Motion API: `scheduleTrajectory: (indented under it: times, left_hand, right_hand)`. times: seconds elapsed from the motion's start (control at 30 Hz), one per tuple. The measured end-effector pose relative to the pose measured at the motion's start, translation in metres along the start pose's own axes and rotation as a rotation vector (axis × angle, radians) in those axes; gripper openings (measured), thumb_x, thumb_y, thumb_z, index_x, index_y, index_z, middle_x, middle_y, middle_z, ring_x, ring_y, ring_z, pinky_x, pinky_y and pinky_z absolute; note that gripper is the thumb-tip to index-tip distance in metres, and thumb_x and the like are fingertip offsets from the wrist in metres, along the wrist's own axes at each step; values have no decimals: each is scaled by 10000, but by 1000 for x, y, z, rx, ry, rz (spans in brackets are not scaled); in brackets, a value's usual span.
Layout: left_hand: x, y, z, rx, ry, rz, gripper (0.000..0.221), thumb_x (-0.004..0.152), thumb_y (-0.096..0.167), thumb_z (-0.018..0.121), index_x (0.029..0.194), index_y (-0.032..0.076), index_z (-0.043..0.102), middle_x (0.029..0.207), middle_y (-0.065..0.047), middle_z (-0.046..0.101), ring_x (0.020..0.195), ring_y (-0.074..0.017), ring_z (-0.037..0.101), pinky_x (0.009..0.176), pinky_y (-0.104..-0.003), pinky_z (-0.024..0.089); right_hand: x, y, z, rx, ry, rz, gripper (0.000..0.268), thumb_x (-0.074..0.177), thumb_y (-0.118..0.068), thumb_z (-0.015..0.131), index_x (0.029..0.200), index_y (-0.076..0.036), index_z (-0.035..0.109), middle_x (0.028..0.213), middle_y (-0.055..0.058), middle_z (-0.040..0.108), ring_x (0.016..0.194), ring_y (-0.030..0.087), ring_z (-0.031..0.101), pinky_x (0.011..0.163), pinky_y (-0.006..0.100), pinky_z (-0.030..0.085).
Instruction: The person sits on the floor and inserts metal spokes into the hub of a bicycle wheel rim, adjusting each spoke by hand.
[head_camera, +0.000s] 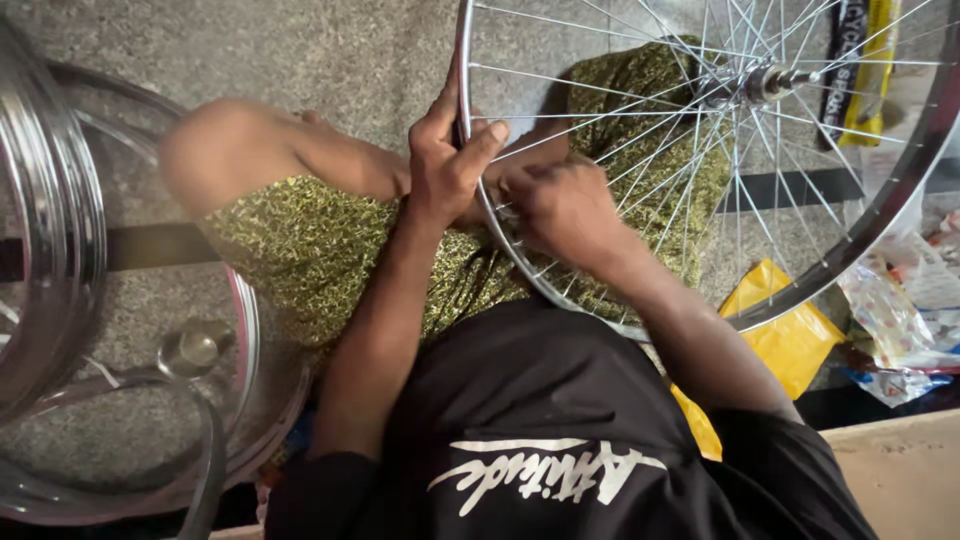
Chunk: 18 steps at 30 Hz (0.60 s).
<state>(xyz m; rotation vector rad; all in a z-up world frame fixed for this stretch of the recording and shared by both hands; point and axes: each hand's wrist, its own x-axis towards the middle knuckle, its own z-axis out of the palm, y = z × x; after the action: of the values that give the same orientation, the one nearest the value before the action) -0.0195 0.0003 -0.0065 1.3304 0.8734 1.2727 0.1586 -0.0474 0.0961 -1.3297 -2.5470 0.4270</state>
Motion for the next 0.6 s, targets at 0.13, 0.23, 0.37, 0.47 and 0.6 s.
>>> scheduleTrajectory:
  times: [0.13, 0.23, 0.37, 0.47, 0.6]
  left_hand:
    - [1, -1, 1, 29, -1, 39, 750, 987, 195, 755, 1601, -9, 375, 857, 18, 559, 736, -88, 541, 657, -229, 471]
    - [5, 3, 9, 10, -22, 13, 793, 971, 211, 754, 1622, -3, 355, 836, 25, 559, 698, -84, 542, 626, -229, 474]
    - [8, 11, 6, 17, -12, 23, 794, 968, 221, 753, 1617, 2, 351, 863, 13, 576, 745, -93, 575, 653, -245, 503]
    - [0, 5, 0, 16, -4, 24, 787, 968, 232, 747, 1621, 7, 370, 865, 10, 569, 710, -85, 552, 618, -229, 483]
    - [1, 2, 4, 76, -12, 73, 747, 1006, 242, 762, 1596, -6, 377, 877, -3, 618, 775, -90, 590, 689, -236, 528]
  right_hand:
    - [-18, 9, -25, 673, 75, -17, 179, 866, -64, 722, 980, -101, 589, 1022, 144, 648, 894, 307, 692, 727, 390, 570]
    - [-13, 2, 7, 25, 87, 141, 302, 761, -41, 728, 1050, -45, 639, 941, 145, 670, 777, 347, 653, 681, 456, 496]
    - [-4, 5, 10, 36, -57, 79, 250, 895, -206, 820, 1064, -83, 681, 921, 88, 678, 788, 274, 657, 748, 445, 479]
    - [-21, 6, -14, 252, 69, -149, 392, 785, -144, 800, 1144, -57, 669, 1061, 127, 682, 917, 294, 661, 759, 451, 463]
    - [-26, 3, -18, 193, 194, -230, 337, 888, -134, 801, 1181, -66, 650, 1150, 141, 655, 1001, 276, 653, 852, 424, 492]
